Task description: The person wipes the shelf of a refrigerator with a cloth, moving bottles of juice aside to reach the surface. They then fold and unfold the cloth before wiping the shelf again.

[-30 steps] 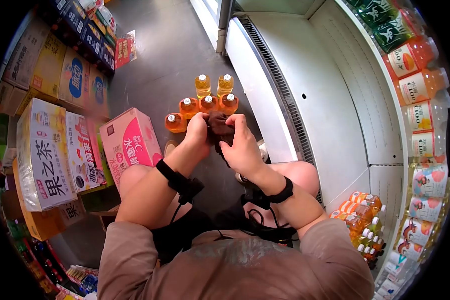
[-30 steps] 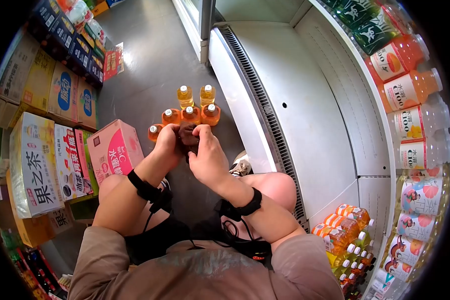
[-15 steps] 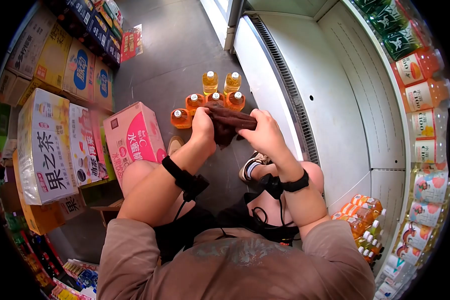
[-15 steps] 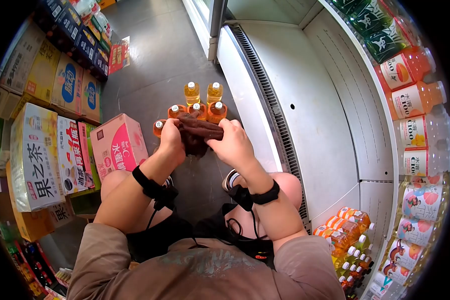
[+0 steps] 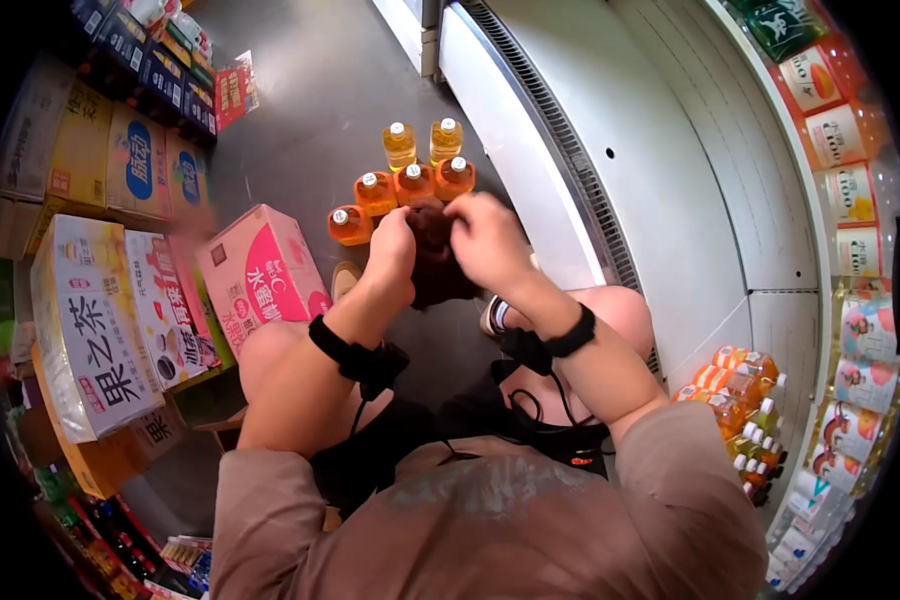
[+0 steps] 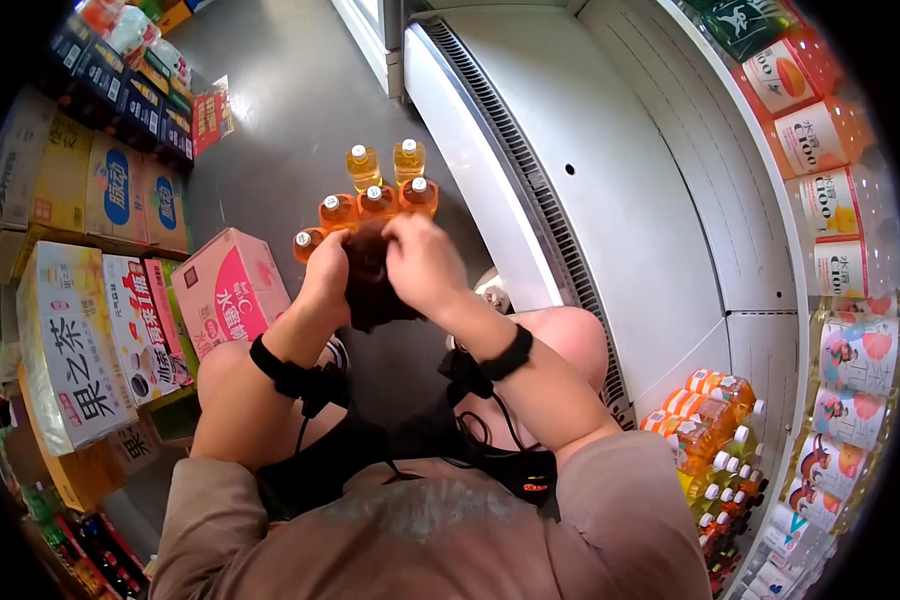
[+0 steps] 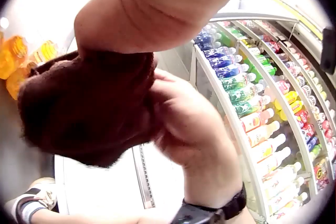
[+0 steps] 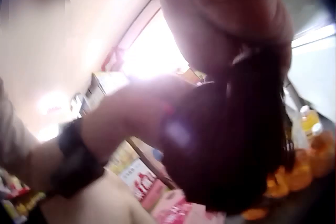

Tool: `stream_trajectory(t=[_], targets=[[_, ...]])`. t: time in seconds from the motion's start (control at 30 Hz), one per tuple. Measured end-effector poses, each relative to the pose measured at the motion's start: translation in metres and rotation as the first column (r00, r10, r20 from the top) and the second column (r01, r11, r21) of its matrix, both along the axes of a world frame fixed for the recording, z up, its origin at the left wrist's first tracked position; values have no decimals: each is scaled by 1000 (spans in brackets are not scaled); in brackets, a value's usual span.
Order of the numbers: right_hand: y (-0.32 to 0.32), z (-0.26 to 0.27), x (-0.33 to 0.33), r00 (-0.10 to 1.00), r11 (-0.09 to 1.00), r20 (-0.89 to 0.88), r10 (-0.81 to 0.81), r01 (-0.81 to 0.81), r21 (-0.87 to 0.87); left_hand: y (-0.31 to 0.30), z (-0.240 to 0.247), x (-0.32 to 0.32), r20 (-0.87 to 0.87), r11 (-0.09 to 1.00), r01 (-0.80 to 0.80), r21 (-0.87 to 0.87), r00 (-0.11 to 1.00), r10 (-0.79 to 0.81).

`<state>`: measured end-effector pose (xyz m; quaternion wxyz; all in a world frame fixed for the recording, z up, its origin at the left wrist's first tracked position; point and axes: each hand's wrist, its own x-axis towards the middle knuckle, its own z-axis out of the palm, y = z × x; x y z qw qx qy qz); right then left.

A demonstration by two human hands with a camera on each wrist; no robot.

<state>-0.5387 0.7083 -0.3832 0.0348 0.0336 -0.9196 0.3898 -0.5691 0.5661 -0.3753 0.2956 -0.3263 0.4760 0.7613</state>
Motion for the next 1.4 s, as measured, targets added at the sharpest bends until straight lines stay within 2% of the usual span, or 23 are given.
stream_trajectory(t=[0.1,0.2,0.23,0.27,0.37,0.47,0.5,0.6,0.63,0.67,0.77,0.87,0.9,0.93,1.0,1.07,1.1,1.13,1.17,1.2,1.23,1.33,1.4], targets=[[11,34,-16,848,943,-415,-331,312,-115,-5,-3,0,16,1000,-4,-28,1000,5],[22,8,-21,928,948,-197,-318,307,-81,-6,2,2,-34,986,111,-125,993,-116],[25,4,-18,977,976,-27,-210,208,-61,-3,11,2,52,941,140,-308,990,-130],[19,16,-15,979,964,37,-199,202,-171,0,11,2,26,947,110,-303,994,-108],[9,44,-13,850,926,-378,-367,293,-240,-5,-25,0,-163,973,12,-231,985,-51],[22,-13,-21,961,963,187,-204,162,217,-8,-21,-7,-149,944,6,-331,987,-58],[20,-7,-19,990,981,106,-99,79,175,-10,-16,-8,-32,940,118,-319,990,-135],[14,35,-19,882,970,-405,-240,198,-143,-16,7,-13,-271,992,-6,-122,962,-28],[25,6,-20,960,979,-206,-191,200,26,-45,-39,-33,-272,965,236,-118,927,-260],[28,-6,-16,987,988,87,-134,125,94,-32,-29,-26,-131,992,125,28,984,-120],[16,28,-13,921,959,-275,-275,242,-148,-23,-4,-21,-274,974,15,-224,958,-78],[27,-10,-20,976,979,110,-186,174,110,-34,-34,-26,-144,959,114,-258,977,-155],[24,-1,-17,984,985,-57,-171,172,8,-31,-42,-26,-148,951,94,-296,979,-142],[23,13,-19,930,967,-268,-252,254,-30,-29,-47,-26,-352,862,-35,-506,920,-170],[25,16,-23,906,938,-254,-338,347,-10,-33,-39,-35,-417,834,-24,-551,874,-250],[38,2,-19,994,994,-27,-105,105,-10,-35,-31,-26,-214,829,186,-528,915,-342],[29,14,-19,916,962,-301,-265,271,-22,-32,-38,-32,-323,746,8,-666,899,-297],[28,27,-23,873,935,-338,-351,349,-70,-29,-47,-36,-426,629,-179,-756,865,-266],[37,17,-32,895,959,-356,-268,284,-7,-31,-44,-46,-362,695,-66,-716,886,-289],[38,10,-28,925,974,-327,-194,222,52,-36,-41,-42,-257,741,79,-667,909,-328],[39,5,-28,982,978,11,-191,191,-85,-34,-40,-35,-283,804,110,-584,901,-329],[36,32,-28,928,954,-230,-294,272,-124,-27,-17,-32,-278,574,12,-819,866,-415],[37,35,-25,969,955,-36,-245,235,-182,-30,-3,-31,-168,590,151,-793,877,-450]])
